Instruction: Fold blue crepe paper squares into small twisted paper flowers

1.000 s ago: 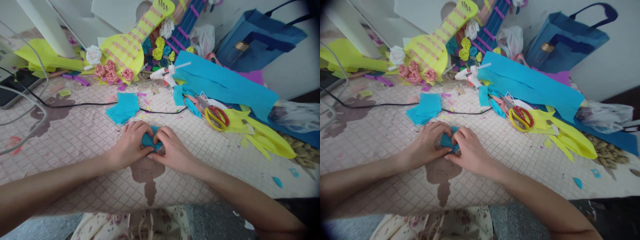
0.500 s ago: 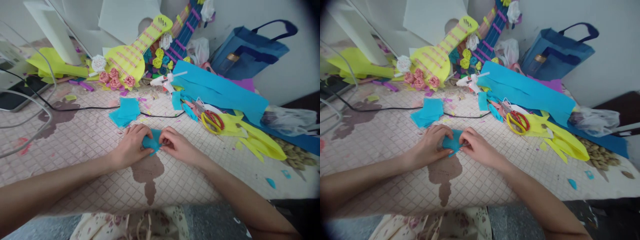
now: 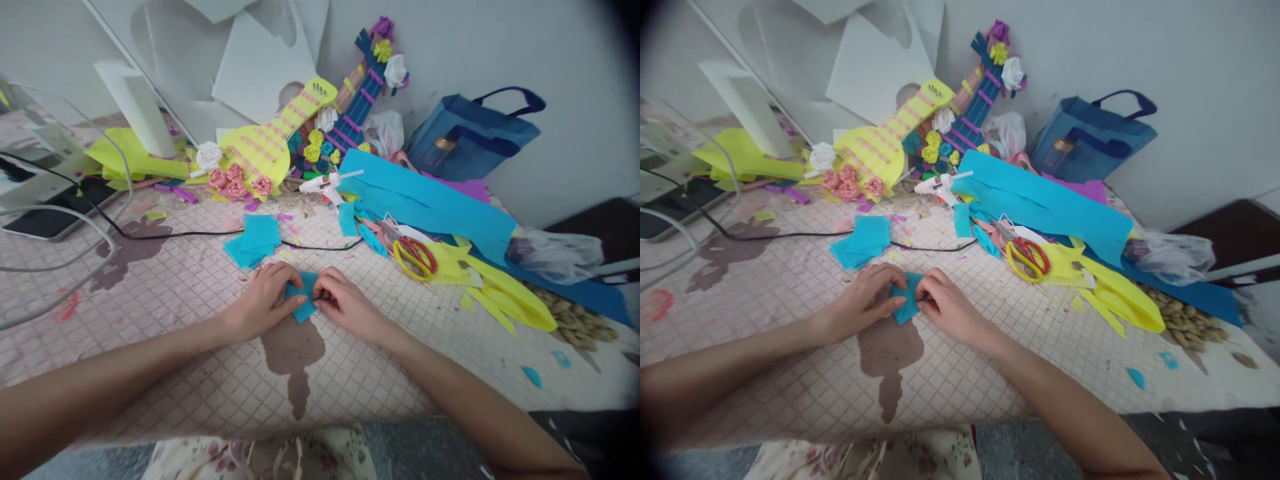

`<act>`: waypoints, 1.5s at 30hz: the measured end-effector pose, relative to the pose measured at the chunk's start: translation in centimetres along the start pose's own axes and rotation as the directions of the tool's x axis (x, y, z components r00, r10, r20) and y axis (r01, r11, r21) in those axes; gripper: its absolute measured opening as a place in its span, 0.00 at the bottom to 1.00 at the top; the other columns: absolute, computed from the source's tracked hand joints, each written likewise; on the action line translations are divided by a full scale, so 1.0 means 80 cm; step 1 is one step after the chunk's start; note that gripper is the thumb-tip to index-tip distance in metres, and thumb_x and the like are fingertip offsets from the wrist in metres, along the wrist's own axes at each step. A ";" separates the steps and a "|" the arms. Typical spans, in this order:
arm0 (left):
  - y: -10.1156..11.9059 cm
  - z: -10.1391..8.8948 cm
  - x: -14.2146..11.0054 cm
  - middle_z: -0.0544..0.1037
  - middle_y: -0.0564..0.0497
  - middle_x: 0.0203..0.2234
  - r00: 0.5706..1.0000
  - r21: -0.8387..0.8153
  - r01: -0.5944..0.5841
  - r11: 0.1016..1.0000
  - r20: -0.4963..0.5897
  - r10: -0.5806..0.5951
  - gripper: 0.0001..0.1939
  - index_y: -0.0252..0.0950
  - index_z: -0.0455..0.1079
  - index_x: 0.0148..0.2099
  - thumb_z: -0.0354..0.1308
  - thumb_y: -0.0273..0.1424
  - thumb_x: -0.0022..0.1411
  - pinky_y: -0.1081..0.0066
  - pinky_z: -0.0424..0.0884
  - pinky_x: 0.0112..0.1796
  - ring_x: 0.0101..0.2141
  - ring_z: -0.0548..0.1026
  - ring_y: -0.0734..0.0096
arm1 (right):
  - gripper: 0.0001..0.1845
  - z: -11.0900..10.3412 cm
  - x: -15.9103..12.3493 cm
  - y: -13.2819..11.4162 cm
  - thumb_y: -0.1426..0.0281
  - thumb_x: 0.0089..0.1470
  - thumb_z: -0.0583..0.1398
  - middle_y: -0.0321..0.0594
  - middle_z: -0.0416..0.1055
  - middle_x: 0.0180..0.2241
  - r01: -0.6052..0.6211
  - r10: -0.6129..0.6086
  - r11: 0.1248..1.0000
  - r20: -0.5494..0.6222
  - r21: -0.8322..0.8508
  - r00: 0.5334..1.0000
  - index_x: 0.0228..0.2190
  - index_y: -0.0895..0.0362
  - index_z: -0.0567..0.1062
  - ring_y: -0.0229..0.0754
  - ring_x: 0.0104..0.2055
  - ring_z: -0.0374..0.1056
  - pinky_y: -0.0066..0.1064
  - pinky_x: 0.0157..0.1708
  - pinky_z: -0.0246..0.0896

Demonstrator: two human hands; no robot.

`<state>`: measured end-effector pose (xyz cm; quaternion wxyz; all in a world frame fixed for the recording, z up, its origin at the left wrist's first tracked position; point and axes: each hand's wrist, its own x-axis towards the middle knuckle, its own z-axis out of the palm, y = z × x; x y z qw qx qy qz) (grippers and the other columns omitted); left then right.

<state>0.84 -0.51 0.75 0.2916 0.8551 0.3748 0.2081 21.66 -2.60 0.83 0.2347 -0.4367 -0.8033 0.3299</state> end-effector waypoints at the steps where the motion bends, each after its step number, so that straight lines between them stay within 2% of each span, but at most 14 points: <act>1: -0.001 0.001 0.000 0.71 0.47 0.41 1.000 0.013 0.001 1.000 0.000 -0.001 0.07 0.37 0.64 0.41 0.53 0.35 0.63 0.56 0.61 0.47 0.44 0.67 0.60 | 0.08 0.000 0.000 0.000 0.81 0.53 0.55 0.36 0.59 0.36 0.003 -0.003 1.000 0.000 0.002 1.000 0.31 0.56 0.65 0.35 0.36 0.60 0.29 0.36 0.59; 5: -0.005 0.008 -0.001 0.70 0.46 0.44 0.999 0.098 0.007 0.995 -0.036 -0.004 0.11 0.37 0.63 0.41 0.59 0.33 0.58 0.54 0.60 0.47 0.46 0.66 0.56 | 0.06 0.002 0.000 0.001 0.79 0.54 0.56 0.36 0.59 0.36 0.000 0.000 1.000 0.003 0.012 1.000 0.31 0.56 0.65 0.35 0.36 0.61 0.29 0.36 0.59; 9: -0.009 0.013 -0.003 0.71 0.47 0.43 0.999 0.103 0.004 0.995 -0.054 0.002 0.12 0.37 0.63 0.41 0.61 0.32 0.56 0.55 0.60 0.46 0.45 0.66 0.57 | 0.06 0.006 0.001 0.002 0.74 0.54 0.59 0.36 0.58 0.36 -0.034 0.034 0.999 0.000 0.010 0.999 0.32 0.56 0.65 0.35 0.35 0.61 0.29 0.35 0.60; 15: -0.018 0.011 -0.002 0.71 0.47 0.42 0.998 0.059 -0.043 0.997 -0.035 0.045 0.06 0.37 0.64 0.42 0.54 0.29 0.62 0.56 0.61 0.48 0.44 0.67 0.59 | 0.09 0.008 0.002 0.000 0.79 0.52 0.60 0.36 0.58 0.36 -0.041 0.041 0.999 -0.009 -0.006 0.999 0.32 0.55 0.64 0.35 0.35 0.61 0.29 0.36 0.59; 18: -0.022 0.006 0.000 0.71 0.47 0.42 0.997 0.033 -0.065 0.997 -0.041 0.066 0.06 0.36 0.65 0.42 0.53 0.27 0.61 0.57 0.61 0.48 0.45 0.67 0.59 | 0.09 0.004 0.002 0.002 0.79 0.52 0.59 0.36 0.59 0.36 -0.015 0.015 1.000 -0.001 0.026 1.000 0.32 0.55 0.65 0.35 0.34 0.61 0.28 0.35 0.59; 20: -0.024 0.001 0.001 0.72 0.47 0.40 0.997 -0.030 -0.068 0.997 -0.035 0.067 0.06 0.36 0.66 0.43 0.51 0.27 0.62 0.59 0.63 0.47 0.43 0.68 0.61 | 0.07 0.002 0.003 0.006 0.78 0.52 0.58 0.35 0.60 0.35 -0.006 0.008 0.999 -0.041 0.051 0.999 0.32 0.55 0.66 0.34 0.33 0.60 0.28 0.33 0.58; 23: -0.025 -0.004 0.000 0.73 0.47 0.39 0.999 -0.159 -0.033 0.987 -0.033 0.028 0.09 0.36 0.66 0.44 0.47 0.33 0.67 0.62 0.66 0.45 0.41 0.69 0.63 | 0.04 0.000 0.007 0.016 0.75 0.54 0.56 0.35 0.61 0.31 -0.022 0.032 0.998 -0.203 0.051 0.979 0.31 0.55 0.65 0.35 0.31 0.60 0.28 0.30 0.57; 25: -0.025 -0.004 -0.001 0.72 0.46 0.42 0.997 -0.165 -0.054 0.985 -0.064 0.044 0.10 0.36 0.66 0.45 0.51 0.36 0.65 0.61 0.65 0.47 0.45 0.69 0.62 | 0.02 0.000 0.011 0.021 0.73 0.56 0.56 0.36 0.63 0.33 -0.063 0.071 0.997 -0.257 0.040 0.964 0.34 0.55 0.65 0.35 0.30 0.61 0.28 0.30 0.58; 29: -0.025 0.000 -0.001 0.70 0.45 0.46 0.991 -0.039 -0.123 0.992 -0.052 0.121 0.14 0.37 0.66 0.46 0.60 0.32 0.58 0.57 0.63 0.50 0.48 0.66 0.58 | 0.09 -0.003 0.024 0.024 0.69 0.55 0.58 0.39 0.63 0.39 -0.090 0.081 0.995 -0.159 -0.048 0.984 0.39 0.56 0.64 0.34 0.30 0.61 0.30 0.32 0.60; 32: -0.026 -0.002 0.001 0.70 0.45 0.45 0.994 -0.058 -0.102 0.993 -0.035 0.100 0.14 0.36 0.65 0.47 0.60 0.31 0.58 0.58 0.64 0.50 0.48 0.68 0.59 | 0.08 -0.003 0.036 0.023 0.70 0.53 0.59 0.39 0.62 0.39 -0.083 0.070 0.984 -0.086 -0.159 0.994 0.36 0.56 0.65 0.36 0.33 0.62 0.31 0.34 0.60; 37: -0.032 -0.007 0.003 0.72 0.46 0.44 0.997 -0.141 -0.052 0.989 -0.059 0.045 0.14 0.37 0.64 0.48 0.56 0.32 0.60 0.61 0.68 0.47 0.47 0.70 0.60 | 0.06 -0.002 0.047 0.025 0.73 0.49 0.61 0.36 0.62 0.34 -0.098 0.078 0.974 -0.100 -0.204 0.992 0.29 0.56 0.66 0.36 0.34 0.61 0.30 0.33 0.56; 39: -0.034 -0.006 0.002 0.72 0.46 0.43 0.998 -0.173 -0.027 0.985 -0.068 0.015 0.13 0.37 0.64 0.49 0.54 0.34 0.63 0.62 0.69 0.44 0.45 0.71 0.61 | 0.06 -0.003 0.047 0.026 0.74 0.48 0.61 0.35 0.62 0.31 -0.100 0.084 0.987 -0.126 -0.128 0.988 0.27 0.56 0.66 0.35 0.31 0.60 0.29 0.31 0.55; 42: -0.035 -0.004 0.002 0.72 0.44 0.46 0.991 -0.258 0.007 0.966 -0.126 -0.040 0.17 0.38 0.62 0.52 0.53 0.38 0.63 0.62 0.70 0.44 0.45 0.72 0.62 | 0.08 -0.007 0.045 0.025 0.69 0.50 0.61 0.31 0.62 0.25 -0.123 0.148 0.975 -0.128 0.185 0.981 0.26 0.56 0.65 0.33 0.25 0.57 0.27 0.25 0.51; 45: -0.031 -0.004 0.005 0.70 0.43 0.50 0.981 -0.351 0.044 0.935 -0.162 -0.107 0.26 0.38 0.58 0.56 0.59 0.40 0.58 0.60 0.69 0.47 0.48 0.71 0.59 | 0.14 -0.011 0.043 0.022 0.61 0.49 0.62 0.28 0.59 0.21 -0.172 0.256 0.825 -0.084 0.539 0.963 0.27 0.55 0.63 0.31 0.20 0.54 0.25 0.19 0.47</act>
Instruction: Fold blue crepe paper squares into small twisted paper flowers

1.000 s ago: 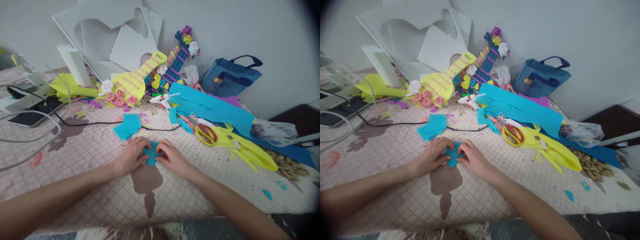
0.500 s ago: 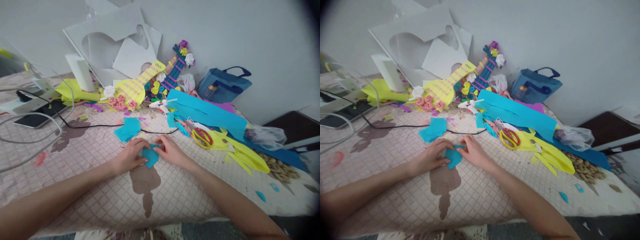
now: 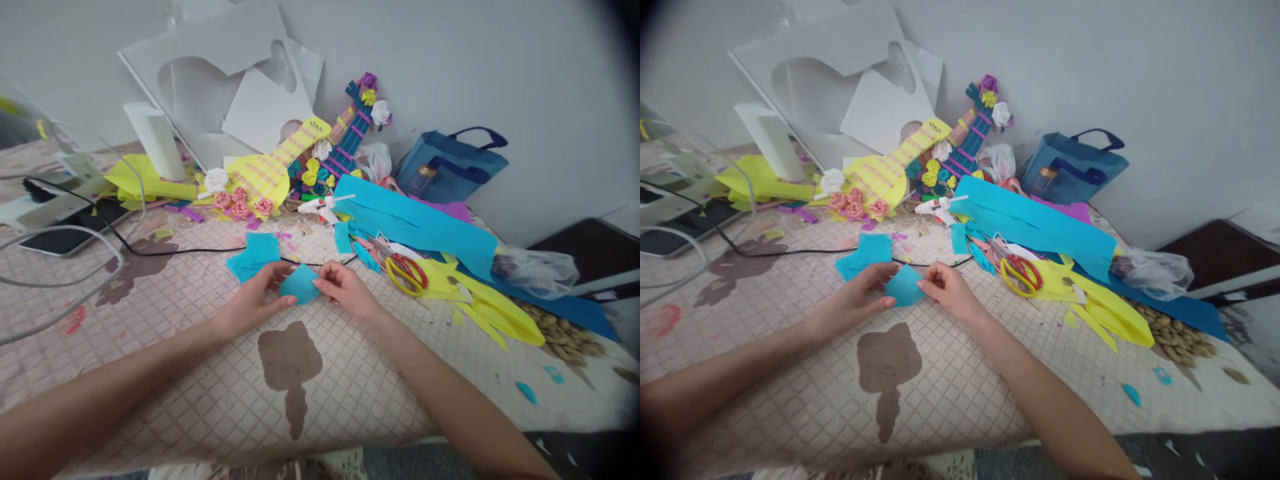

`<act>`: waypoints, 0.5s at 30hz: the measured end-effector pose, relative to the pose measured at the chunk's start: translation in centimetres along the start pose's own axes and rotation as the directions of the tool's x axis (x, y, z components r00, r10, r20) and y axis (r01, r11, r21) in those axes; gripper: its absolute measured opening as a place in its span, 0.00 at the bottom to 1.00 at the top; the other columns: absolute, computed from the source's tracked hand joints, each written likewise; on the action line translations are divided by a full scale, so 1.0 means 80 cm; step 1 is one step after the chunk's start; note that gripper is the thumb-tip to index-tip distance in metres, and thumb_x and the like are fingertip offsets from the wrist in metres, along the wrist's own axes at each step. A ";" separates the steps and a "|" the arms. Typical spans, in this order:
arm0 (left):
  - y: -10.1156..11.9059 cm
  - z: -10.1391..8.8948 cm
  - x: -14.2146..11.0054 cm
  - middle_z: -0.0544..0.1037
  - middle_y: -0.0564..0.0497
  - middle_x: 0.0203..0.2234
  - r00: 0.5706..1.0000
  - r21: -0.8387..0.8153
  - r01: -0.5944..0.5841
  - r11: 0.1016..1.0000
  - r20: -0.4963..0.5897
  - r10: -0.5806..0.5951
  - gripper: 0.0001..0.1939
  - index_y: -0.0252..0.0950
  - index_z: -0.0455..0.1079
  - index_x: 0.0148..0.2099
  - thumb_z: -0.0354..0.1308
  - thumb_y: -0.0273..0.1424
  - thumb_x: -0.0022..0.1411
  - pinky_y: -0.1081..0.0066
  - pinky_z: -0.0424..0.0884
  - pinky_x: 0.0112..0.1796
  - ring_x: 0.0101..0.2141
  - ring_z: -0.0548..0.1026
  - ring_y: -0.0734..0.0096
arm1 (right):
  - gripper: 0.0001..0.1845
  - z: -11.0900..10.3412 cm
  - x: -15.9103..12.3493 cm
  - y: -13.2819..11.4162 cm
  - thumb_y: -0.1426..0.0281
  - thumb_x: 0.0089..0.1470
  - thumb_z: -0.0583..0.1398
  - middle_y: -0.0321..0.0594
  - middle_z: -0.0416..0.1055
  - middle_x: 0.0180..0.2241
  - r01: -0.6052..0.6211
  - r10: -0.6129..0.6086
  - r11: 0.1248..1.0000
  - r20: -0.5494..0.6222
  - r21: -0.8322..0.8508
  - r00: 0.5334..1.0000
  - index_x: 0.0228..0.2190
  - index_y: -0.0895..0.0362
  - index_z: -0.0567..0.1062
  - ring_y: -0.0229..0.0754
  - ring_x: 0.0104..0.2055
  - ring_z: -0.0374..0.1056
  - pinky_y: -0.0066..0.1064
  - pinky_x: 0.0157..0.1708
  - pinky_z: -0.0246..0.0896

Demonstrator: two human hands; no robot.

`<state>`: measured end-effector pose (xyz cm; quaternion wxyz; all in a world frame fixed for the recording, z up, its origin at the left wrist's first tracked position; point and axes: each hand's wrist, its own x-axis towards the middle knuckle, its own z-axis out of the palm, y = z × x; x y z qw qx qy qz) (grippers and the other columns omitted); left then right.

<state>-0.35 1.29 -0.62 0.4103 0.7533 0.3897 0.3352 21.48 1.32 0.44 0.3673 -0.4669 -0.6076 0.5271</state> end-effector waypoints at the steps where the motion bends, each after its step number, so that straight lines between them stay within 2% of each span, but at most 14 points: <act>1: 0.002 0.001 0.002 0.71 0.43 0.49 1.000 -0.021 0.030 0.999 0.002 -0.030 0.29 0.38 0.57 0.57 0.61 0.41 0.56 0.60 0.69 0.47 0.47 0.71 0.58 | 0.15 0.000 -0.001 -0.001 0.60 0.49 0.62 0.27 0.59 0.20 -0.029 0.030 0.996 -0.016 0.089 0.999 0.27 0.55 0.62 0.31 0.19 0.53 0.24 0.18 0.46; 3: 0.008 0.003 0.006 0.74 0.45 0.43 0.995 -0.096 0.093 0.991 0.035 -0.090 0.32 0.37 0.57 0.57 0.63 0.41 0.53 0.60 0.70 0.45 0.44 0.73 0.59 | 0.17 0.000 -0.002 -0.001 0.58 0.48 0.63 0.27 0.58 0.19 -0.048 0.060 0.977 -0.052 0.209 0.997 0.27 0.55 0.62 0.31 0.18 0.53 0.24 0.17 0.45; 5: 0.014 0.004 0.012 0.76 0.47 0.38 0.989 -0.209 0.139 0.968 0.071 -0.127 0.26 0.35 0.62 0.51 0.62 0.40 0.54 0.62 0.71 0.41 0.39 0.75 0.62 | 0.18 0.000 -0.003 0.000 0.58 0.47 0.64 0.27 0.58 0.19 -0.024 0.044 0.962 -0.068 0.272 0.997 0.26 0.55 0.63 0.31 0.20 0.54 0.24 0.19 0.48; 7: 0.020 0.002 0.020 0.75 0.48 0.34 0.984 -0.285 0.172 0.943 0.092 -0.151 0.16 0.33 0.66 0.41 0.59 0.39 0.55 0.67 0.72 0.36 0.35 0.75 0.66 | 0.17 -0.003 -0.004 0.001 0.59 0.47 0.64 0.29 0.59 0.21 0.017 -0.002 0.954 -0.050 0.299 0.999 0.26 0.55 0.64 0.31 0.23 0.57 0.24 0.23 0.53; 9: 0.025 -0.005 0.028 0.73 0.51 0.28 0.969 -0.250 0.225 0.942 0.158 -0.189 0.13 0.33 0.66 0.35 0.59 0.38 0.55 0.70 0.70 0.32 0.31 0.73 0.69 | 0.17 -0.008 -0.006 -0.001 0.59 0.46 0.65 0.31 0.62 0.25 0.036 -0.035 0.947 -0.008 0.321 0.999 0.29 0.55 0.66 0.32 0.28 0.60 0.25 0.29 0.57; 11: 0.030 -0.014 0.036 0.70 0.55 0.23 0.950 -0.207 0.219 0.954 0.268 -0.160 0.11 0.33 0.65 0.31 0.61 0.35 0.52 0.73 0.67 0.28 0.26 0.70 0.75 | 0.20 -0.012 -0.008 -0.005 0.59 0.45 0.66 0.33 0.65 0.30 0.017 -0.034 0.942 0.045 0.334 0.998 0.35 0.55 0.66 0.34 0.31 0.62 0.26 0.31 0.58; 12: 0.032 -0.019 0.039 0.67 0.58 0.19 0.929 -0.183 0.210 0.960 0.344 -0.138 0.12 0.34 0.63 0.28 0.62 0.35 0.51 0.76 0.64 0.25 0.23 0.67 0.77 | 0.22 -0.014 -0.010 -0.008 0.59 0.44 0.66 0.34 0.66 0.32 -0.001 -0.024 0.945 0.072 0.326 0.997 0.37 0.54 0.66 0.34 0.32 0.63 0.27 0.31 0.59; 14: 0.035 -0.027 0.045 0.64 0.59 0.16 0.839 -0.117 0.228 0.967 0.528 -0.133 0.12 0.34 0.63 0.27 0.63 0.35 0.51 0.78 0.60 0.21 0.20 0.63 0.80 | 0.24 -0.015 -0.012 -0.011 0.60 0.44 0.66 0.34 0.67 0.32 -0.043 0.009 0.962 0.125 0.268 0.992 0.41 0.54 0.65 0.34 0.30 0.63 0.26 0.29 0.58; 15: 0.036 -0.030 0.046 0.64 0.60 0.16 0.806 -0.108 0.238 0.965 0.576 -0.135 0.12 0.35 0.62 0.26 0.62 0.35 0.51 0.78 0.59 0.21 0.20 0.63 0.80 | 0.23 -0.014 -0.013 -0.011 0.61 0.45 0.66 0.33 0.66 0.30 -0.057 0.024 0.973 0.147 0.225 0.989 0.41 0.54 0.64 0.34 0.29 0.62 0.26 0.27 0.57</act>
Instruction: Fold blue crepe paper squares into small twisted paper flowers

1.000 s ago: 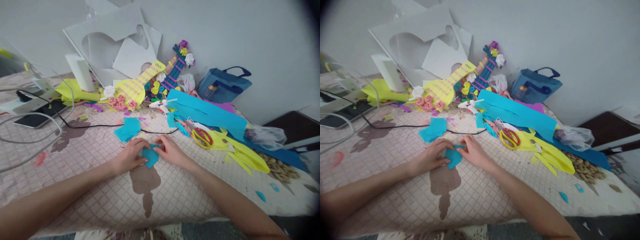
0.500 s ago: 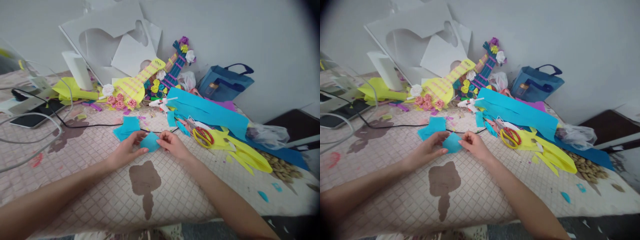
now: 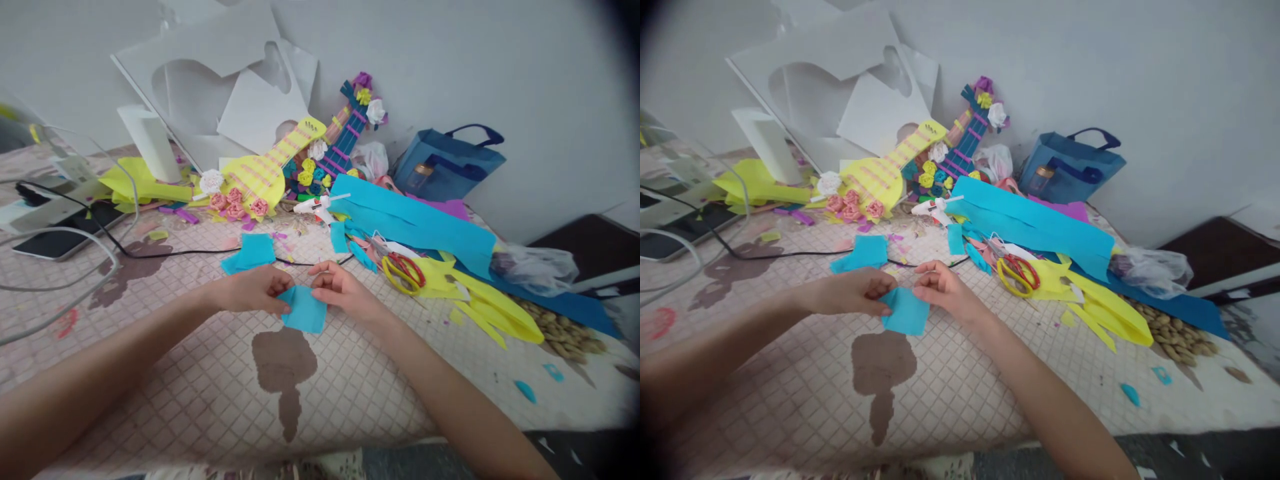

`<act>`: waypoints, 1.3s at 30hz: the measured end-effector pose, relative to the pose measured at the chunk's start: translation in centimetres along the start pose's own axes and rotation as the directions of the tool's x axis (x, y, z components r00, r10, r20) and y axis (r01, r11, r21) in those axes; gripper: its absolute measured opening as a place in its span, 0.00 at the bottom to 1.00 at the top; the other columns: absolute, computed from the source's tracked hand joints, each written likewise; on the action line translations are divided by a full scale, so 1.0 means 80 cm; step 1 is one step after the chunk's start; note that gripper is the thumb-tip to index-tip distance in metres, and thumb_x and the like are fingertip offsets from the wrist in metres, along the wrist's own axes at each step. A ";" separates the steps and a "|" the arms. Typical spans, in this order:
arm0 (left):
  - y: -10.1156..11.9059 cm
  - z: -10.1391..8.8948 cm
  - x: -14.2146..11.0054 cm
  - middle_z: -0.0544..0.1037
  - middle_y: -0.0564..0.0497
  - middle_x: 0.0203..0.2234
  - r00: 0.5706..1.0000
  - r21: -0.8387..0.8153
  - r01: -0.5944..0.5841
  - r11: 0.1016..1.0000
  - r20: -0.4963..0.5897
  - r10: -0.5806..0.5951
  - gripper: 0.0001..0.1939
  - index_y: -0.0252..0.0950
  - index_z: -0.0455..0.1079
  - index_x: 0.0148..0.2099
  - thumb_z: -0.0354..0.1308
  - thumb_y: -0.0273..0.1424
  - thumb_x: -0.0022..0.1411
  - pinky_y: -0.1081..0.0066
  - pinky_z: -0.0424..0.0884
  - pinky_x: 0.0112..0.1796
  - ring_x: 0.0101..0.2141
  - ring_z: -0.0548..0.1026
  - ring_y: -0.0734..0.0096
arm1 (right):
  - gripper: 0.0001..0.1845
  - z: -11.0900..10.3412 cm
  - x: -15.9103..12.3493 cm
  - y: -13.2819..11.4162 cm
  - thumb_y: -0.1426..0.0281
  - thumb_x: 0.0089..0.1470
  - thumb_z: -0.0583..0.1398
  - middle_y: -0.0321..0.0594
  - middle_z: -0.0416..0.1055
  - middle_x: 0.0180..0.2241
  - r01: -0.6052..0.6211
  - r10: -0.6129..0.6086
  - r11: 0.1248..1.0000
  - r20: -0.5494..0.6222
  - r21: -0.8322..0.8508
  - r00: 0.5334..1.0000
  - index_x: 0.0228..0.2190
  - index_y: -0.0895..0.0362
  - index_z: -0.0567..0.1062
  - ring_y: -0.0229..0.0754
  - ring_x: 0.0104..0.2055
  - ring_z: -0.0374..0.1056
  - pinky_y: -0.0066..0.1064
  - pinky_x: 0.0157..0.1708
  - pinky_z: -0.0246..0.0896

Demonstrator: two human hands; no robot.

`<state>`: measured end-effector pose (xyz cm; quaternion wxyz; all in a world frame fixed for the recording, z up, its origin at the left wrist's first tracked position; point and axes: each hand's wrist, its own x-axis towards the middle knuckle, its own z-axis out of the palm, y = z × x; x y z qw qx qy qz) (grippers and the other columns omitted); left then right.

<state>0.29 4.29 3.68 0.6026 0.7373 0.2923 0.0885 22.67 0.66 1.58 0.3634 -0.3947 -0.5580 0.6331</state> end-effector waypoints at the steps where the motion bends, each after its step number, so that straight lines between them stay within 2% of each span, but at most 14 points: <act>1: 0.000 -0.003 -0.001 0.64 0.59 0.17 1.000 0.002 0.007 1.000 0.025 -0.007 0.12 0.34 0.63 0.26 0.62 0.35 0.52 0.78 0.58 0.21 0.20 0.62 0.80 | 0.22 0.001 -0.001 0.001 0.63 0.45 0.65 0.32 0.65 0.28 -0.011 0.012 0.999 0.011 -0.043 1.000 0.41 0.54 0.64 0.33 0.27 0.61 0.25 0.26 0.55; 3: -0.002 -0.006 -0.002 0.66 0.59 0.19 1.000 -0.002 0.008 1.000 0.019 -0.008 0.11 0.34 0.65 0.28 0.62 0.35 0.53 0.78 0.59 0.22 0.21 0.63 0.80 | 0.19 0.004 -0.002 0.005 0.66 0.47 0.64 0.29 0.63 0.26 -0.012 0.015 0.994 0.026 -0.107 1.000 0.39 0.54 0.63 0.32 0.25 0.60 0.25 0.25 0.54; 7: -0.015 -0.003 -0.004 0.68 0.56 0.22 0.996 -0.039 0.041 0.998 -0.081 -0.044 0.13 0.34 0.69 0.35 0.62 0.39 0.54 0.77 0.61 0.24 0.23 0.65 0.78 | 0.16 0.010 -0.002 0.015 0.70 0.49 0.62 0.29 0.63 0.26 -0.019 0.025 0.992 0.049 -0.121 0.998 0.38 0.55 0.62 0.32 0.26 0.61 0.25 0.26 0.55; 10: -0.022 0.004 -0.004 0.66 0.56 0.19 0.983 -0.052 0.097 0.994 -0.150 -0.104 0.16 0.33 0.69 0.32 0.60 0.43 0.56 0.77 0.60 0.21 0.21 0.64 0.78 | 0.16 0.012 -0.002 0.018 0.71 0.49 0.62 0.29 0.64 0.27 -0.025 0.032 0.991 0.054 -0.131 0.998 0.37 0.55 0.61 0.31 0.26 0.61 0.26 0.26 0.55; 14: -0.027 0.008 0.000 0.65 0.56 0.18 0.976 0.024 0.053 0.998 -0.212 -0.047 0.15 0.32 0.69 0.30 0.60 0.41 0.56 0.77 0.58 0.20 0.19 0.62 0.79 | 0.16 0.010 -0.004 0.017 0.71 0.50 0.61 0.29 0.63 0.27 0.005 0.015 0.984 0.111 -0.177 0.994 0.40 0.54 0.61 0.31 0.26 0.60 0.25 0.26 0.54; 17: -0.026 0.008 0.002 0.65 0.56 0.17 0.972 0.078 0.040 0.996 -0.235 -0.021 0.15 0.32 0.69 0.29 0.59 0.41 0.57 0.78 0.57 0.20 0.19 0.62 0.79 | 0.17 0.008 -0.006 0.014 0.71 0.52 0.60 0.28 0.60 0.26 0.060 -0.019 0.978 0.200 -0.200 0.980 0.43 0.52 0.62 0.32 0.26 0.57 0.24 0.25 0.52; 21: -0.023 0.006 -0.005 0.69 0.54 0.22 0.974 0.027 0.071 0.997 -0.217 -0.064 0.16 0.33 0.69 0.37 0.56 0.43 0.59 0.77 0.65 0.22 0.23 0.68 0.76 | 0.08 0.008 -0.006 0.012 0.71 0.54 0.59 0.31 0.59 0.28 0.127 -0.069 0.964 0.241 -0.235 0.968 0.38 0.54 0.67 0.33 0.30 0.57 0.26 0.28 0.54; 23: -0.024 0.004 -0.009 0.72 0.53 0.25 0.984 -0.032 0.081 0.996 -0.154 -0.085 0.18 0.34 0.67 0.43 0.59 0.41 0.57 0.75 0.69 0.25 0.26 0.72 0.73 | 0.04 0.007 -0.006 0.012 0.71 0.54 0.58 0.32 0.59 0.28 0.106 -0.047 0.960 0.227 -0.257 0.973 0.34 0.56 0.69 0.32 0.29 0.57 0.25 0.28 0.54; 26: -0.028 0.004 -0.011 0.72 0.55 0.24 0.991 -0.079 0.062 0.995 -0.113 -0.070 0.21 0.35 0.64 0.47 0.63 0.37 0.53 0.74 0.70 0.26 0.26 0.73 0.72 | 0.05 0.006 -0.007 0.011 0.68 0.54 0.59 0.32 0.61 0.27 0.023 0.025 0.969 0.193 -0.246 0.981 0.32 0.57 0.69 0.31 0.25 0.55 0.24 0.24 0.53; 29: -0.032 0.005 -0.007 0.70 0.57 0.22 0.978 -0.101 0.034 0.994 -0.202 -0.054 0.19 0.34 0.63 0.46 0.61 0.34 0.54 0.74 0.69 0.26 0.24 0.72 0.75 | 0.06 0.003 -0.009 0.008 0.67 0.54 0.59 0.34 0.64 0.29 -0.050 0.099 0.971 0.202 -0.232 0.974 0.33 0.57 0.71 0.31 0.27 0.59 0.24 0.26 0.58; 31: -0.033 0.005 -0.003 0.72 0.54 0.26 0.949 -0.092 -0.018 0.996 -0.315 -0.012 0.18 0.33 0.63 0.47 0.59 0.34 0.55 0.72 0.70 0.28 0.26 0.72 0.73 | 0.07 0.001 -0.011 0.006 0.67 0.54 0.59 0.35 0.66 0.31 -0.085 0.136 0.969 0.211 -0.233 0.968 0.35 0.57 0.72 0.32 0.30 0.63 0.25 0.29 0.62; 33: -0.033 0.004 -0.002 0.74 0.48 0.34 0.897 -0.002 -0.073 0.997 -0.438 0.065 0.18 0.33 0.62 0.48 0.57 0.35 0.57 0.68 0.71 0.32 0.32 0.74 0.70 | 0.08 0.000 -0.012 0.006 0.68 0.54 0.59 0.35 0.68 0.30 -0.122 0.161 0.970 0.180 -0.210 0.970 0.36 0.57 0.73 0.32 0.30 0.65 0.26 0.30 0.64; 35: -0.031 0.002 -0.003 0.73 0.45 0.41 0.852 0.185 -0.094 0.978 -0.493 0.175 0.17 0.34 0.63 0.48 0.57 0.35 0.58 0.64 0.71 0.38 0.39 0.73 0.65 | 0.08 0.000 -0.011 0.009 0.68 0.53 0.59 0.34 0.70 0.30 -0.160 0.176 0.977 0.115 -0.142 0.978 0.37 0.57 0.74 0.32 0.28 0.67 0.27 0.31 0.66; 39: -0.023 0.015 -0.011 0.68 0.46 0.47 0.862 0.500 -0.164 0.850 -0.347 0.370 0.26 0.38 0.60 0.52 0.63 0.37 0.53 0.61 0.67 0.46 0.47 0.68 0.61 | 0.08 0.003 -0.009 0.018 0.71 0.50 0.61 0.36 0.73 0.31 -0.179 0.180 0.981 -0.005 0.071 0.984 0.35 0.57 0.75 0.35 0.32 0.71 0.29 0.33 0.69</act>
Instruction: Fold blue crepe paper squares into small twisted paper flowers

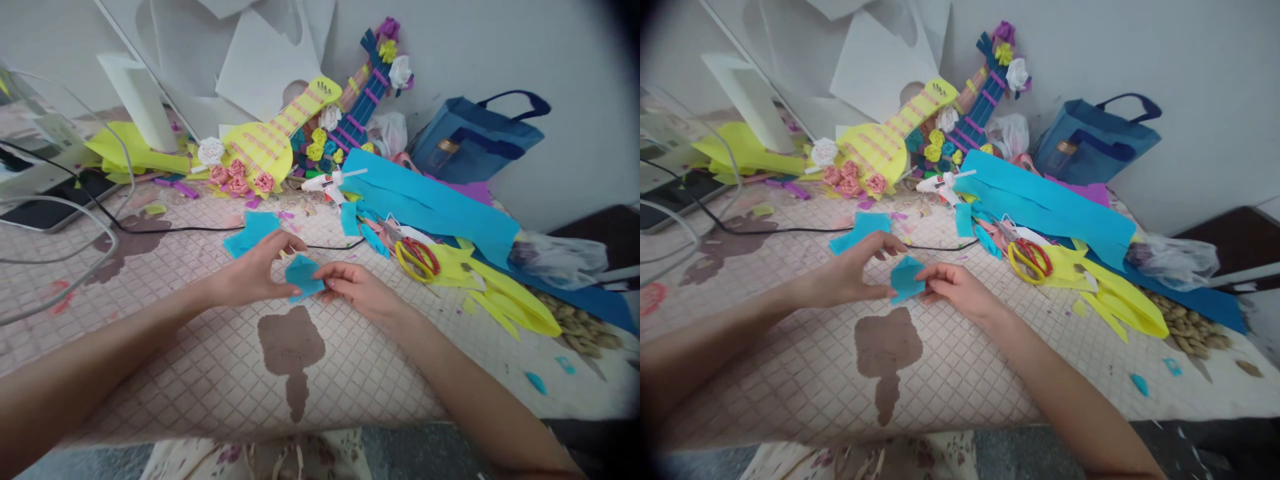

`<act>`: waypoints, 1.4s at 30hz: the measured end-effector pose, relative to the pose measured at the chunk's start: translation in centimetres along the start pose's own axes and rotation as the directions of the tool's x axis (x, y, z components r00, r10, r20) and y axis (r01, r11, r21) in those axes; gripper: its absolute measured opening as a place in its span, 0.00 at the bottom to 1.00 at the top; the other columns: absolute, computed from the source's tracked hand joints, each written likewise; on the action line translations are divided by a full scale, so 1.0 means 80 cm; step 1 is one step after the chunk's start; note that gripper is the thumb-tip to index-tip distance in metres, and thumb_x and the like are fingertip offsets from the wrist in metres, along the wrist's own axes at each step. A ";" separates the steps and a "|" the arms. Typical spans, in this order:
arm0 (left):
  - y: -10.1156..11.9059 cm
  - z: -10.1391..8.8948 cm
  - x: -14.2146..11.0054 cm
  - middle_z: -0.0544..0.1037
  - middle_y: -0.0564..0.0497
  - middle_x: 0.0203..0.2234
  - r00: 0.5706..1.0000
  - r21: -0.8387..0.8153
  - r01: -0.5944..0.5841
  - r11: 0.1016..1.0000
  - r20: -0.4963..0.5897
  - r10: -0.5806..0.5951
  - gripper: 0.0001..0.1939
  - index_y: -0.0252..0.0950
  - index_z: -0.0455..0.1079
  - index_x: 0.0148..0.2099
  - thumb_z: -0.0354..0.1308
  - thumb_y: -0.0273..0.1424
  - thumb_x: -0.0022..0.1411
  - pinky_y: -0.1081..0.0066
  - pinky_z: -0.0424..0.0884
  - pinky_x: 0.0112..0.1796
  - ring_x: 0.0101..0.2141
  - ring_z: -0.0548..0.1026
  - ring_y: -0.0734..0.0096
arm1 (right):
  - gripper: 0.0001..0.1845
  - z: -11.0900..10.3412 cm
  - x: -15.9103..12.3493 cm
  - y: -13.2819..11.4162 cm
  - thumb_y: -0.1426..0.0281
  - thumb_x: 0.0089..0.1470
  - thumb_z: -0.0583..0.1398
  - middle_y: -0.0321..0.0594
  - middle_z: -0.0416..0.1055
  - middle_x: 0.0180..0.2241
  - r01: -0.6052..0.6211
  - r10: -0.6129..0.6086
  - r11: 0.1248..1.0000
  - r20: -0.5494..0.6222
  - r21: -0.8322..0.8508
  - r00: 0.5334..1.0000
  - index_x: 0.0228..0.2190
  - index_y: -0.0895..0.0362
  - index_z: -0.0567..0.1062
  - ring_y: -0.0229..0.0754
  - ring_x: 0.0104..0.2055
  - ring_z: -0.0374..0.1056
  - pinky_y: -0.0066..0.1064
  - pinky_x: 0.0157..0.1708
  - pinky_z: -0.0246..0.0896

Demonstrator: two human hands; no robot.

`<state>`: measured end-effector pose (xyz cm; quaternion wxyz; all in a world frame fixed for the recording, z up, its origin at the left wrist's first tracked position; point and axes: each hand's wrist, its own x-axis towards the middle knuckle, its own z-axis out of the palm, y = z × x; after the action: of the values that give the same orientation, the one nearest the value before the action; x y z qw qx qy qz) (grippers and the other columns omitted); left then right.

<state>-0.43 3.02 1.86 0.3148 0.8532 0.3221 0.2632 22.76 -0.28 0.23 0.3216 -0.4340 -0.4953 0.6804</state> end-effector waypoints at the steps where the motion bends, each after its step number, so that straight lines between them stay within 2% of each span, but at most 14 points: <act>1: 0.005 0.005 -0.003 0.67 0.46 0.48 0.999 0.042 -0.029 0.999 0.026 0.028 0.29 0.38 0.60 0.52 0.65 0.39 0.50 0.60 0.66 0.47 0.48 0.67 0.59 | 0.08 0.001 0.000 0.002 0.72 0.49 0.62 0.36 0.73 0.32 -0.001 0.001 0.999 -0.005 0.039 1.000 0.34 0.57 0.75 0.36 0.33 0.72 0.29 0.34 0.69; 4: 0.015 0.027 -0.010 0.66 0.44 0.47 0.996 0.221 -0.084 0.972 0.005 0.085 0.31 0.38 0.61 0.48 0.68 0.41 0.45 0.55 0.65 0.45 0.48 0.64 0.52 | 0.09 0.002 0.001 0.004 0.73 0.47 0.63 0.35 0.73 0.32 -0.007 0.005 0.996 0.018 0.085 1.000 0.34 0.57 0.74 0.35 0.33 0.72 0.30 0.36 0.70; 6: 0.018 0.039 -0.012 0.67 0.44 0.45 0.998 0.327 -0.058 0.943 -0.018 0.067 0.21 0.37 0.62 0.46 0.64 0.33 0.52 0.56 0.64 0.43 0.46 0.65 0.54 | 0.09 0.001 0.001 0.005 0.73 0.47 0.63 0.35 0.73 0.32 0.002 -0.004 0.998 0.032 0.065 0.999 0.35 0.57 0.74 0.35 0.32 0.72 0.31 0.37 0.70; 8: 0.018 0.042 -0.013 0.69 0.45 0.41 0.997 0.380 -0.042 0.924 -0.048 0.065 0.11 0.36 0.64 0.43 0.57 0.25 0.56 0.60 0.63 0.41 0.43 0.66 0.57 | 0.09 -0.001 0.000 0.004 0.73 0.48 0.62 0.35 0.72 0.33 0.031 -0.031 0.999 0.036 -0.009 0.999 0.35 0.57 0.72 0.35 0.33 0.71 0.32 0.37 0.69; 11: 0.015 0.034 -0.013 0.71 0.48 0.36 0.996 0.370 -0.084 0.925 -0.001 0.091 0.07 0.36 0.67 0.38 0.51 0.20 0.59 0.63 0.61 0.39 0.40 0.68 0.62 | 0.09 -0.002 -0.003 0.001 0.75 0.49 0.59 0.35 0.70 0.33 0.109 -0.099 0.973 0.057 -0.205 0.993 0.35 0.56 0.71 0.35 0.34 0.69 0.30 0.34 0.66; 15: 0.010 0.023 -0.016 0.72 0.50 0.36 0.986 0.261 -0.153 0.953 0.108 0.129 0.06 0.36 0.69 0.35 0.52 0.23 0.61 0.64 0.61 0.41 0.40 0.70 0.64 | 0.13 0.002 -0.010 -0.005 0.78 0.49 0.56 0.34 0.68 0.32 0.212 -0.189 0.848 0.096 -0.487 0.977 0.38 0.54 0.68 0.35 0.32 0.65 0.30 0.33 0.63; 19: 0.007 0.022 -0.025 0.74 0.49 0.37 0.989 0.155 -0.115 0.981 0.108 0.099 0.06 0.37 0.69 0.40 0.52 0.25 0.61 0.64 0.63 0.43 0.41 0.70 0.64 | 0.16 0.009 -0.016 -0.008 0.79 0.48 0.57 0.34 0.64 0.35 0.229 -0.259 0.677 0.065 -0.699 0.964 0.39 0.52 0.66 0.33 0.28 0.61 0.28 0.29 0.59; 22: 0.003 0.022 -0.028 0.74 0.49 0.38 0.993 0.088 -0.087 0.992 0.093 0.079 0.07 0.36 0.68 0.42 0.54 0.26 0.60 0.65 0.65 0.44 0.43 0.70 0.64 | 0.17 0.010 -0.019 -0.010 0.79 0.48 0.58 0.36 0.59 0.40 0.261 -0.288 0.575 0.106 -0.776 0.952 0.39 0.52 0.65 0.30 0.26 0.58 0.27 0.29 0.59; 24: 0.001 0.021 -0.028 0.74 0.49 0.37 0.991 0.054 -0.102 0.993 0.094 0.097 0.05 0.36 0.68 0.41 0.54 0.26 0.61 0.66 0.65 0.44 0.42 0.70 0.65 | 0.16 0.010 -0.019 -0.011 0.79 0.49 0.58 0.36 0.57 0.40 0.291 -0.292 0.523 0.152 -0.801 0.944 0.40 0.52 0.66 0.30 0.27 0.58 0.27 0.29 0.58; 29: 0.003 0.018 -0.026 0.73 0.48 0.36 0.982 0.015 -0.166 0.986 0.092 0.163 0.07 0.35 0.71 0.34 0.52 0.23 0.62 0.70 0.67 0.40 0.39 0.71 0.69 | 0.08 0.006 -0.017 -0.011 0.78 0.55 0.55 0.38 0.58 0.40 0.425 -0.311 0.393 0.317 -0.815 0.896 0.33 0.54 0.69 0.35 0.37 0.61 0.28 0.35 0.58; 32: 0.004 0.016 -0.025 0.73 0.48 0.37 0.978 0.014 -0.169 0.985 0.126 0.166 0.06 0.35 0.71 0.35 0.54 0.23 0.61 0.68 0.67 0.42 0.41 0.71 0.67 | 0.07 0.000 -0.014 -0.011 0.78 0.56 0.55 0.38 0.60 0.39 0.463 -0.295 0.399 0.367 -0.791 0.882 0.31 0.55 0.69 0.36 0.39 0.62 0.29 0.39 0.58; 35: -0.003 0.013 -0.025 0.72 0.47 0.40 0.977 0.023 -0.156 0.988 0.153 0.150 0.06 0.35 0.71 0.39 0.56 0.23 0.60 0.67 0.66 0.45 0.43 0.70 0.66 | 0.06 -0.005 -0.013 -0.012 0.78 0.54 0.57 0.37 0.61 0.38 0.449 -0.267 0.436 0.364 -0.780 0.892 0.33 0.55 0.69 0.35 0.37 0.62 0.27 0.35 0.58; 38: -0.010 0.010 -0.024 0.71 0.47 0.41 0.971 0.018 -0.160 0.987 0.183 0.154 0.04 0.35 0.71 0.37 0.56 0.25 0.61 0.67 0.66 0.46 0.44 0.69 0.66 | 0.07 -0.007 -0.012 -0.013 0.79 0.53 0.57 0.37 0.62 0.39 0.444 -0.248 0.450 0.369 -0.775 0.896 0.33 0.56 0.69 0.35 0.36 0.62 0.26 0.33 0.57; 42: -0.008 0.010 -0.023 0.72 0.47 0.40 0.966 -0.004 -0.181 0.983 0.185 0.179 0.05 0.35 0.72 0.34 0.55 0.24 0.61 0.68 0.66 0.45 0.43 0.70 0.67 | 0.09 -0.003 -0.012 -0.015 0.81 0.54 0.54 0.38 0.62 0.37 0.463 -0.284 0.426 0.371 -0.778 0.884 0.30 0.56 0.69 0.36 0.39 0.63 0.29 0.39 0.57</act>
<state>-1.37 1.81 0.44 0.3125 0.9016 0.2146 0.2085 23.41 -0.65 1.59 0.1643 -0.3487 -0.8733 0.2979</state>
